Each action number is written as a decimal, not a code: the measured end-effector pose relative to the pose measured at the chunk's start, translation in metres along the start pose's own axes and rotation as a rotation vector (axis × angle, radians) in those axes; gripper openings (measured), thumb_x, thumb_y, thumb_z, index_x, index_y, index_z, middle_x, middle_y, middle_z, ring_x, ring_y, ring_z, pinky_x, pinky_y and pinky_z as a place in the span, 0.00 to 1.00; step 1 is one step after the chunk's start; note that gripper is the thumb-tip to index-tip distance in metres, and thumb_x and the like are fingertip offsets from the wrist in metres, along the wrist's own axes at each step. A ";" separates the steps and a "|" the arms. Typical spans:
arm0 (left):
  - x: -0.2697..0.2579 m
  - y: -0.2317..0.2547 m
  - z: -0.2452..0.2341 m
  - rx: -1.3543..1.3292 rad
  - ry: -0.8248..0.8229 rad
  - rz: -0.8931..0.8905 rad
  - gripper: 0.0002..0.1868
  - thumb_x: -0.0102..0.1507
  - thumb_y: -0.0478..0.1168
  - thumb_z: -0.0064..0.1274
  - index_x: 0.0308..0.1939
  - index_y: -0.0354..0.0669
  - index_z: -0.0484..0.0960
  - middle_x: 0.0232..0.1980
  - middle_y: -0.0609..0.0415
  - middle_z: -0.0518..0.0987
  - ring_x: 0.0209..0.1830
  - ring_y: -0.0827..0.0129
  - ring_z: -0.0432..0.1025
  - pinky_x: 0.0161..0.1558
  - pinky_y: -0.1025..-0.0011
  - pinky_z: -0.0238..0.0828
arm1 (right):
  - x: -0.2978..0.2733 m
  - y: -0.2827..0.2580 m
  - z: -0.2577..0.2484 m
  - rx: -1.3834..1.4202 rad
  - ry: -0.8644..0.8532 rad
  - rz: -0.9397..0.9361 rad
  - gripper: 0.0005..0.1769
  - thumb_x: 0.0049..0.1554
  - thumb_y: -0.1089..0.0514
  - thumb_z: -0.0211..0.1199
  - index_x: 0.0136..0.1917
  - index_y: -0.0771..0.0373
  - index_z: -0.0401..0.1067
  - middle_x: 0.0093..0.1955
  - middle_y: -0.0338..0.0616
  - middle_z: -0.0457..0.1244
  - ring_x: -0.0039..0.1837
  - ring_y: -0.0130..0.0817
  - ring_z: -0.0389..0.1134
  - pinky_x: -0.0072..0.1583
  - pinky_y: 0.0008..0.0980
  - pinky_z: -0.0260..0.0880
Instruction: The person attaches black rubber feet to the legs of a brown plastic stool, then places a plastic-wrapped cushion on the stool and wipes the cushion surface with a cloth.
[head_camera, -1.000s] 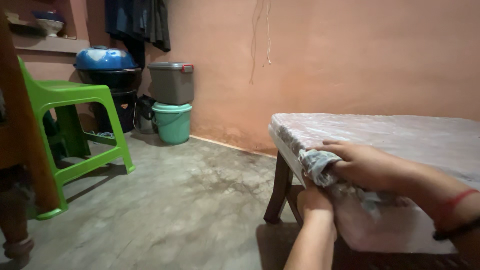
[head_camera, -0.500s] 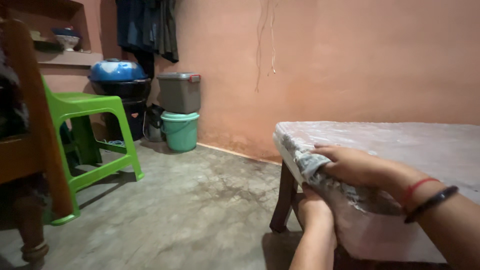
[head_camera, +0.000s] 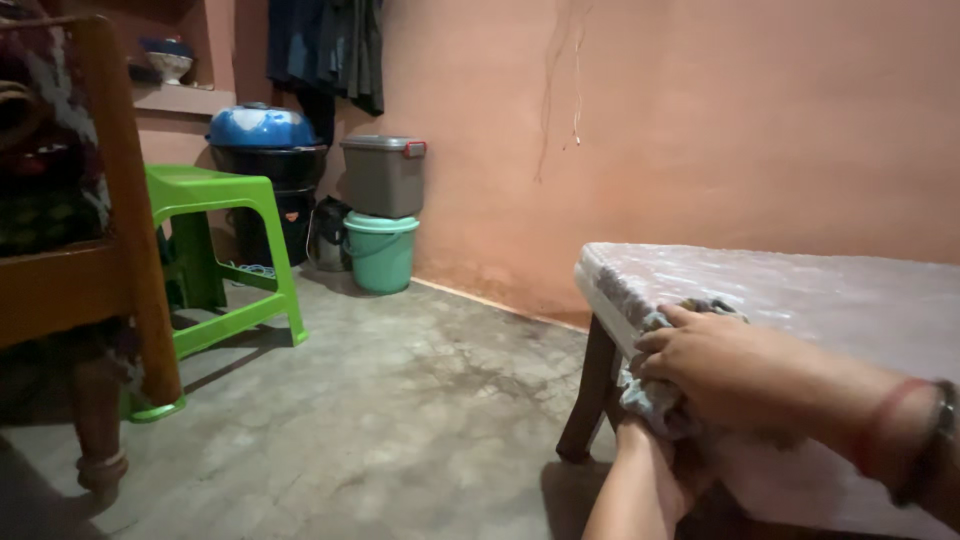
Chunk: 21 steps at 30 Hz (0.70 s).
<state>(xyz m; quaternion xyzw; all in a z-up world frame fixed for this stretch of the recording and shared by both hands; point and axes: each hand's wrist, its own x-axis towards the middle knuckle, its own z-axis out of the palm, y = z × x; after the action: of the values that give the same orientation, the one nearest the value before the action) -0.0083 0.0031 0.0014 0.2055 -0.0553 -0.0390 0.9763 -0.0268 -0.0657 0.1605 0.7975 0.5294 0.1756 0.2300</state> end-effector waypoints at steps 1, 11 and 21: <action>-0.008 0.004 0.000 -0.031 -0.049 0.020 0.33 0.70 0.63 0.32 0.69 0.47 0.72 0.59 0.52 0.81 0.57 0.63 0.77 0.56 0.59 0.77 | 0.010 0.002 0.003 -0.023 -0.064 0.025 0.27 0.44 0.59 0.64 0.60 0.48 0.79 0.68 0.33 0.64 0.71 0.46 0.58 0.68 0.43 0.61; 0.014 0.013 -0.042 -0.031 -0.099 -0.169 0.30 0.72 0.55 0.41 0.70 0.39 0.68 0.67 0.38 0.73 0.65 0.45 0.72 0.68 0.45 0.70 | 0.125 0.031 0.056 -0.229 -0.333 0.066 0.14 0.58 0.53 0.60 0.49 0.62 0.82 0.57 0.48 0.69 0.64 0.50 0.66 0.63 0.44 0.68; 0.066 0.063 -0.117 -0.089 -0.076 -0.192 0.36 0.73 0.63 0.37 0.73 0.38 0.63 0.68 0.37 0.71 0.64 0.44 0.69 0.63 0.47 0.67 | 0.226 0.084 0.102 -0.395 -0.449 0.129 0.16 0.50 0.54 0.72 0.53 0.58 0.81 0.60 0.45 0.69 0.66 0.48 0.66 0.62 0.43 0.69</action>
<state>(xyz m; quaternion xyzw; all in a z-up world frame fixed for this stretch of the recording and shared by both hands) 0.0752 0.1005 -0.0733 0.1648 -0.0706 -0.1424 0.9734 0.1758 0.0970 0.1299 0.7881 0.3691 0.1086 0.4805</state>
